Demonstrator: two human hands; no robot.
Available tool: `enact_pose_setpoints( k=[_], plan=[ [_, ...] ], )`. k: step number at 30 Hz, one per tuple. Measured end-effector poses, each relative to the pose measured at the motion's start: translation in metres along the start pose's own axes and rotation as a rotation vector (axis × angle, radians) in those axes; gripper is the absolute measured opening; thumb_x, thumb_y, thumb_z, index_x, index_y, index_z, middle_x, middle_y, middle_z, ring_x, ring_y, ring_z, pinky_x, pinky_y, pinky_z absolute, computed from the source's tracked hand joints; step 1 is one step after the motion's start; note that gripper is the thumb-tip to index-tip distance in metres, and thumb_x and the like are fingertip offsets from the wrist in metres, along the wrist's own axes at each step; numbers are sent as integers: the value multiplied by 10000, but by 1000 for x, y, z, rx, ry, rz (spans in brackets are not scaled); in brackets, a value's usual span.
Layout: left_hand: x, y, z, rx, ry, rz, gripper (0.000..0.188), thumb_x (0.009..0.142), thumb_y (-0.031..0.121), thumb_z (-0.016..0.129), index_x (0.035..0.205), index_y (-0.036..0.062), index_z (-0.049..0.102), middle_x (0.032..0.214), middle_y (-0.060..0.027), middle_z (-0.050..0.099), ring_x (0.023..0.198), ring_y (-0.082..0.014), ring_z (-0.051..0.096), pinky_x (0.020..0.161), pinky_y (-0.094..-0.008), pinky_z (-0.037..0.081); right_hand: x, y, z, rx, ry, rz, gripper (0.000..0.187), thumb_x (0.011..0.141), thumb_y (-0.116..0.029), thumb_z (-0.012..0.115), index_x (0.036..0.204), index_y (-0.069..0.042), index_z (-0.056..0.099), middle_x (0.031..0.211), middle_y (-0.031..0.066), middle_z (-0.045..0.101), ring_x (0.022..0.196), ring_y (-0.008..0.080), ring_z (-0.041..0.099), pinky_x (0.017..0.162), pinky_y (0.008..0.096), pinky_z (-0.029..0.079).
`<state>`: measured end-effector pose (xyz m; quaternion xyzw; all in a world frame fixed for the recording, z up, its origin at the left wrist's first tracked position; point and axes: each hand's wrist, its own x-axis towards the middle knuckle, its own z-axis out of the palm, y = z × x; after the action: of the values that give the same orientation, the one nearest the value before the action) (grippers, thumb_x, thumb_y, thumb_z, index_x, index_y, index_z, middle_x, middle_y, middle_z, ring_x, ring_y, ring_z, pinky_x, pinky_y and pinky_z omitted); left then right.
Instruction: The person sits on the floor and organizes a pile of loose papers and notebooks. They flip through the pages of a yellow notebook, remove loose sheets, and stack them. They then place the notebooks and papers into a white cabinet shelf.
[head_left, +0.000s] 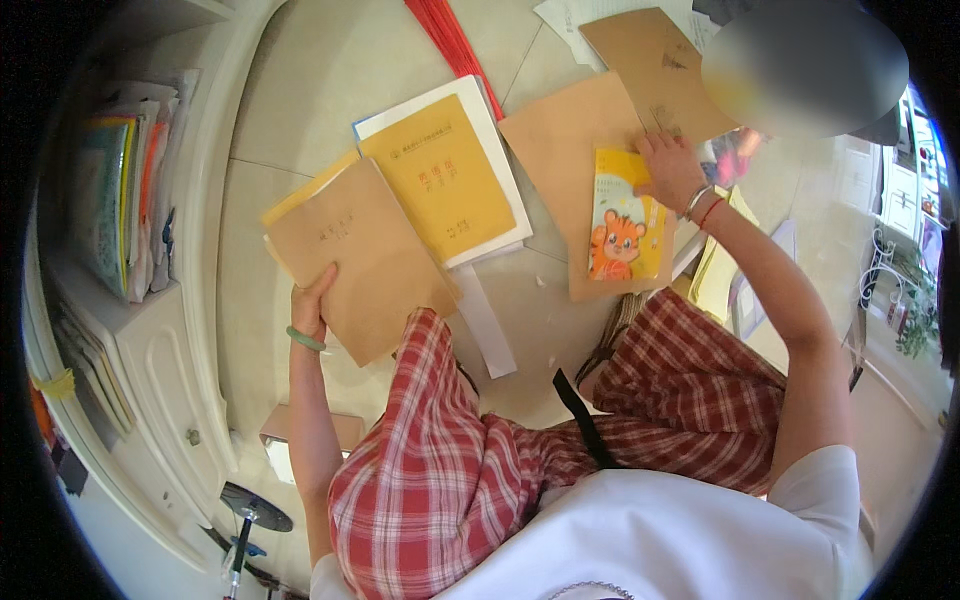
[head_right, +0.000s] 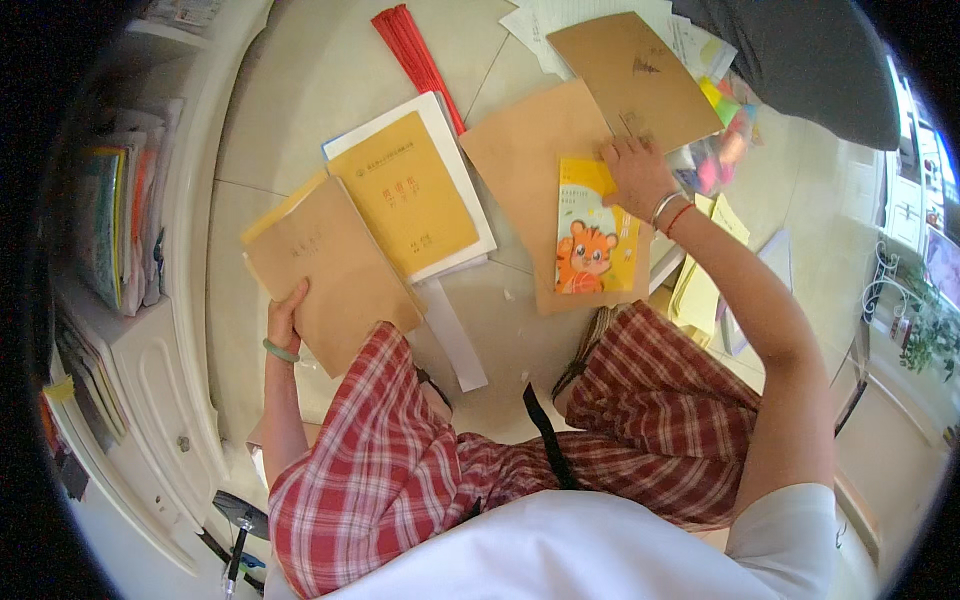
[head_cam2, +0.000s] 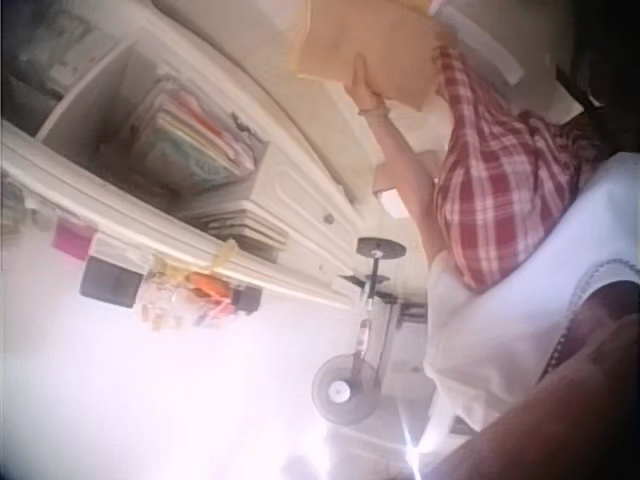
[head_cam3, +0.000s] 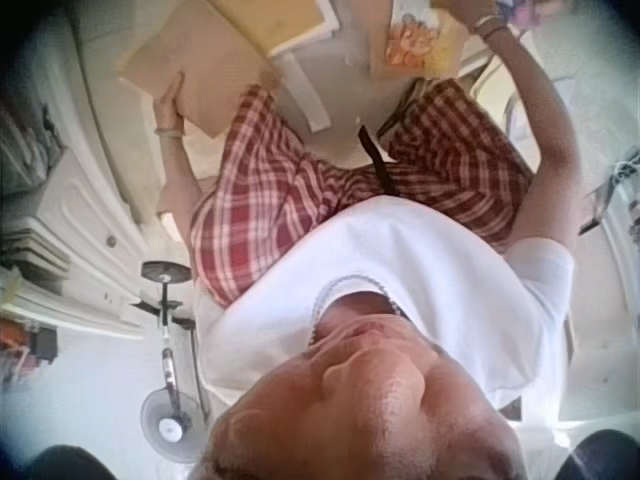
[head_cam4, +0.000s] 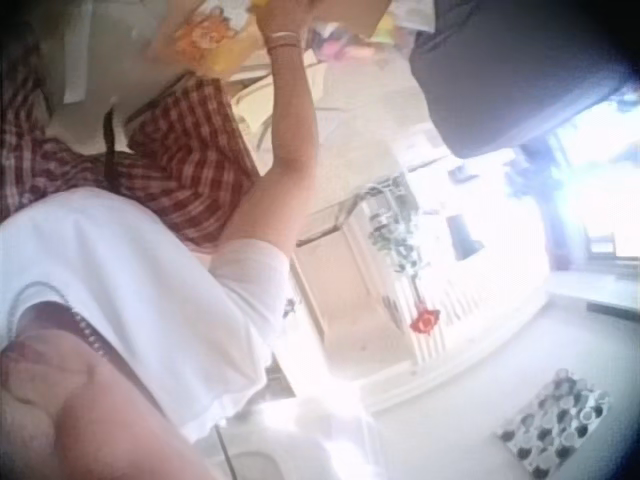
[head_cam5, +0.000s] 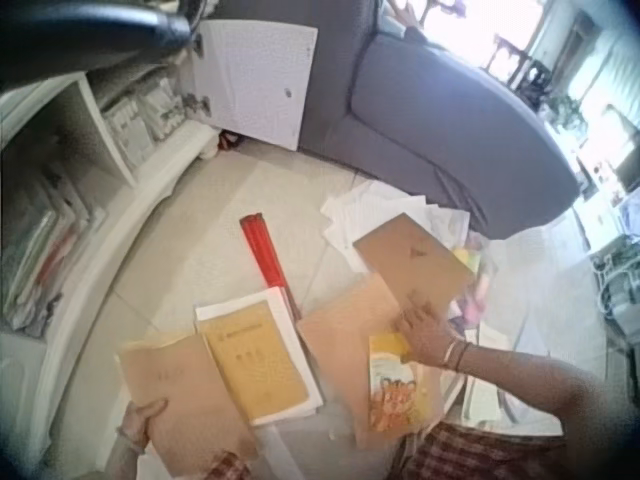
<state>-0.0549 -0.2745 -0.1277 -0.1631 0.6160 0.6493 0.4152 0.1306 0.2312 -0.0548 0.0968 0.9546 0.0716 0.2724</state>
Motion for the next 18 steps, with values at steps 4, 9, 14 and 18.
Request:
enact_pose_setpoints(
  k=[4,9,14,18],
  plan=[
    [8,-17,-10,250,162,91,577,818,231,706,1271,-21,453,1176,-120,580,1041,-222,577,883,-337,474,-1,13,13,195,163,-112,446,685,-270,758,1027,-71,551,1038,116,590,1044,299,536,910,408,402],
    [-7,-37,-5,824,716,595,587,847,272,668,1307,0,427,1255,-133,525,1155,-242,497,974,-388,398,3,-9,-82,975,-258,-213,244,791,-135,692,979,-32,575,850,76,638,787,150,594,718,277,466],
    [-40,18,90,339,-72,426,551,885,221,622,1347,15,402,1326,-114,478,1241,-221,427,1042,-370,335,26,-53,-121,1317,-297,-353,232,847,-132,655,1050,-38,592,894,36,654,821,58,557,707,236,453],
    [-62,27,151,-41,-498,39,470,900,118,603,1323,23,423,1261,-105,536,1151,-178,513,971,-340,431,53,-97,-130,1406,-253,-355,319,861,-172,646,1144,-42,575,998,41,646,882,77,580,755,237,467]
  ],
)
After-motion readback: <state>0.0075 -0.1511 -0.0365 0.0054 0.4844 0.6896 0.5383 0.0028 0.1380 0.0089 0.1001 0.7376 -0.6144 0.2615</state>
